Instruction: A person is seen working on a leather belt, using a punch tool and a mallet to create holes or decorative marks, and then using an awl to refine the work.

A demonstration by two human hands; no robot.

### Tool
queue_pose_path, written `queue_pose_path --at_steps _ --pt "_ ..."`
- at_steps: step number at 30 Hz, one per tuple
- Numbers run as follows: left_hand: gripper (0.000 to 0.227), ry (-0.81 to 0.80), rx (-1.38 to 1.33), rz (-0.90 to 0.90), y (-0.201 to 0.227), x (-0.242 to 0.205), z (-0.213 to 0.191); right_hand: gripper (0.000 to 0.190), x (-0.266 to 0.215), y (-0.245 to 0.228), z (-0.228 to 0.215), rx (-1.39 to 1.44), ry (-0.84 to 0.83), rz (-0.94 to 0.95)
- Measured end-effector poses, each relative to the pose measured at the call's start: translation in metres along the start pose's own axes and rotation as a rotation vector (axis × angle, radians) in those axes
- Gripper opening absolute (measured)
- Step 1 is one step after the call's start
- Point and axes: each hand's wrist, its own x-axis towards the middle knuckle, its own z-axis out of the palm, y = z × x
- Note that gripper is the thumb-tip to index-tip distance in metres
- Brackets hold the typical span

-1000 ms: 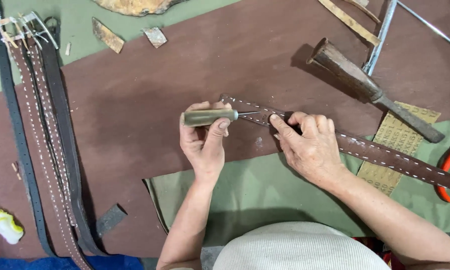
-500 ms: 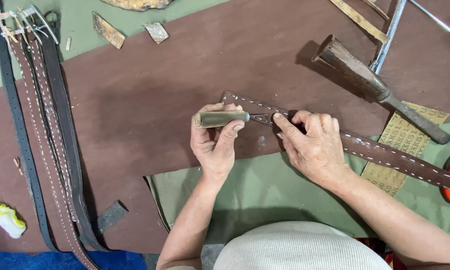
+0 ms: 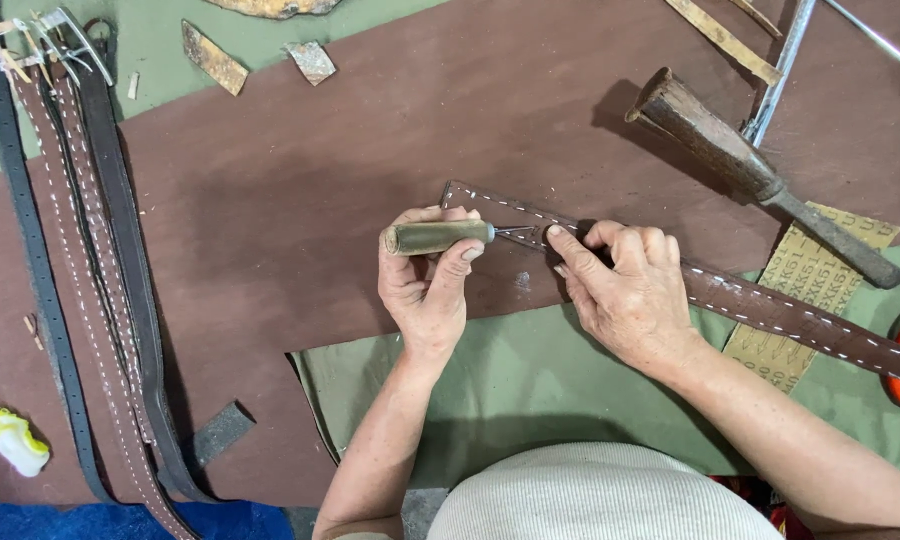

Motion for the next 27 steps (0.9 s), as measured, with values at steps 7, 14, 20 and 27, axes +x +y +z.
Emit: queue_pose_path --at_steps 7,14,20,27 --pt "0.042 -0.001 -0.025 -0.011 -0.002 -0.001 -0.001 0.034 0.000 0.000 0.000 -0.009 -0.004 0.001" --pt "0.042 -0.011 -0.018 0.011 -0.005 0.000 -0.001 0.034 0.000 -0.001 0.000 -0.003 -0.002 0.006" --pt "0.042 -0.024 0.016 0.038 -0.006 0.000 0.002 0.034 0.002 -0.001 -0.001 0.004 0.001 0.008" --pt "0.041 -0.120 0.343 0.260 0.004 -0.001 0.009 0.032 0.002 -0.002 -0.003 0.020 0.000 -0.006"
